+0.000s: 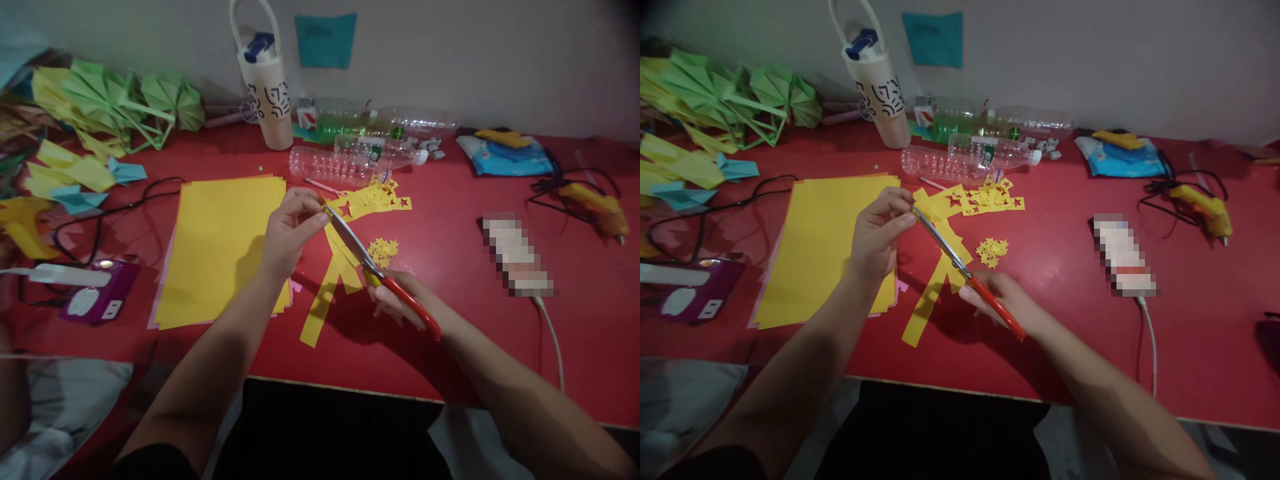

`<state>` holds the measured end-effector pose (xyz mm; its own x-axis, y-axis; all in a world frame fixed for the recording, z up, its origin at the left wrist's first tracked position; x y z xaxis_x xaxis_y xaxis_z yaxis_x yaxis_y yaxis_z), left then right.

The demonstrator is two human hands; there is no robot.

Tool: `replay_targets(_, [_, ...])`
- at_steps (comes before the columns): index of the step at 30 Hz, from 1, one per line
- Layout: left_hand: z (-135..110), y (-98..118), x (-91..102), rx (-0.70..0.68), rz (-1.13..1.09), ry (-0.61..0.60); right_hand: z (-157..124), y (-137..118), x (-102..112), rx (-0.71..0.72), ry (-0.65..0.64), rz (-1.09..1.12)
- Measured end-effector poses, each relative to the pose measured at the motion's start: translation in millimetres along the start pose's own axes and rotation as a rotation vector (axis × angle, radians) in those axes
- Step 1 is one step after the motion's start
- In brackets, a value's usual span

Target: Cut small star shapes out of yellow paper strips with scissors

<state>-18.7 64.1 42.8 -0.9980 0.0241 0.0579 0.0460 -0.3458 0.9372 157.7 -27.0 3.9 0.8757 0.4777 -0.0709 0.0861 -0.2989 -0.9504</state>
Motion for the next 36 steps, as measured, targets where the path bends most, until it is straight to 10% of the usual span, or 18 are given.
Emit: replay_targets(36, [-3.4,-2.0,-5.5,0.008,-0.107,-0.039,0.7,1.6,0.3,-0.055,0.079,0.006])
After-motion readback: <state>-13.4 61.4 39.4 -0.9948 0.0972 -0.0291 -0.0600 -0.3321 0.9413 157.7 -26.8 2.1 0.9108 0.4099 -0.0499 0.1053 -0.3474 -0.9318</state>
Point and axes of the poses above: each hand's wrist, its own z-axis towards the middle knuckle, its own x-axis out of the back of the hand, y = z × x, the point moved 6 cm from there along z, towards the middle knuckle, and after that the axes turned 10 degrees about z, right-handed, at the moved point
